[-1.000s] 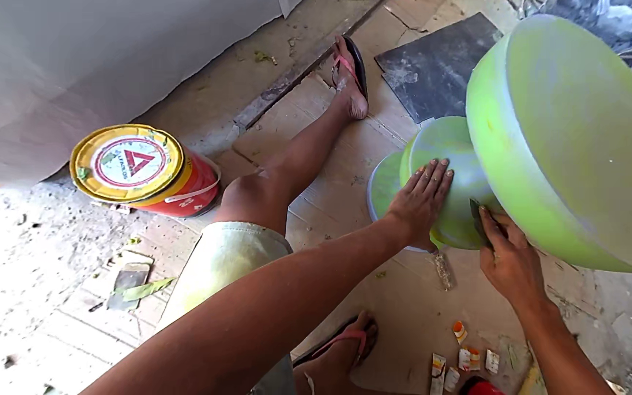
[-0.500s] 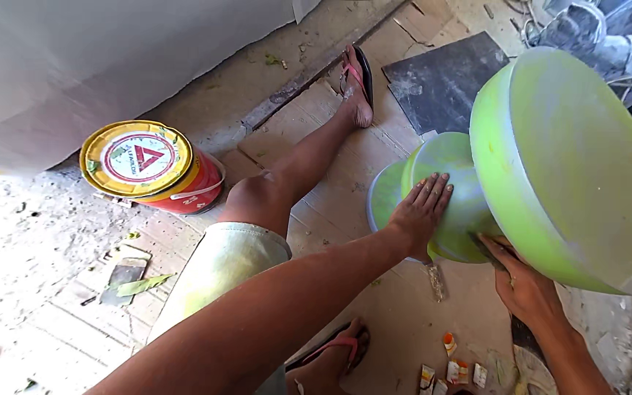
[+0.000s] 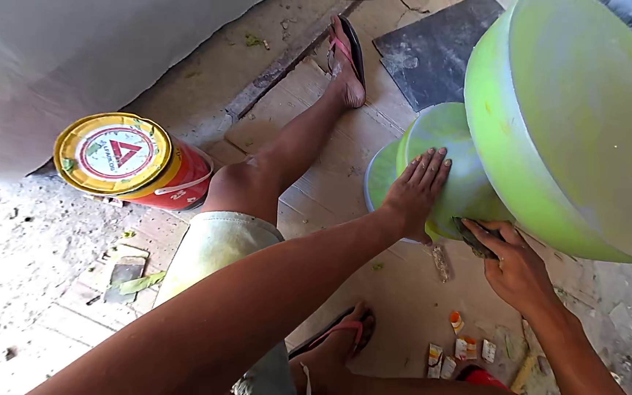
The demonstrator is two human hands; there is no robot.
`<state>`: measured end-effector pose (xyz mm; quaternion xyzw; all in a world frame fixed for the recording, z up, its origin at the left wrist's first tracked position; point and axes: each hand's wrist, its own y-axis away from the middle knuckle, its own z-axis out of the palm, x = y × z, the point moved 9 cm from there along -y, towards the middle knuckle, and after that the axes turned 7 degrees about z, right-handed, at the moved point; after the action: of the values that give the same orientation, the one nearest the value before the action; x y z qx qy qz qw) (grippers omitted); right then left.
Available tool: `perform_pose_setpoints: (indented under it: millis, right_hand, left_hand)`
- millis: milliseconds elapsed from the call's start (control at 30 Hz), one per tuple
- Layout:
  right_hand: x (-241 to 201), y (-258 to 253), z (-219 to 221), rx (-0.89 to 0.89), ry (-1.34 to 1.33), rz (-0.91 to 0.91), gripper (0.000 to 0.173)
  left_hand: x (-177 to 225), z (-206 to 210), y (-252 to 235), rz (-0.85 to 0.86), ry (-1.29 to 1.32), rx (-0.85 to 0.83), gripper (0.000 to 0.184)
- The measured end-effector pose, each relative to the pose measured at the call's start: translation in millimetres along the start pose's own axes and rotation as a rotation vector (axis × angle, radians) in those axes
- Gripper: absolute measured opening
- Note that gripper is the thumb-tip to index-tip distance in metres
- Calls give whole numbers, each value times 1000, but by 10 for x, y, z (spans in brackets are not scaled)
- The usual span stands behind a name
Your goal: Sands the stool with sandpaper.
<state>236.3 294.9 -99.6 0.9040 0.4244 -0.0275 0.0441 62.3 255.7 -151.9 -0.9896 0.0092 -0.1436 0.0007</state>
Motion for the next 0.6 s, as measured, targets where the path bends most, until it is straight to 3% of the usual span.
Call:
perform_pose_setpoints:
  millis: [300,433,600]
  right_hand:
    - [136,213,44,-55,26,-37,63]
    - [143,58,-168,123,-30,-62,47]
    - [-76,11,27,92,73,-10,51]
  left_hand:
    - [4,-1,6,-2,13,4,168]
    - [-2,-9,10,-13,7,-14,168]
    - [2,-10,12,0,20,3,168]
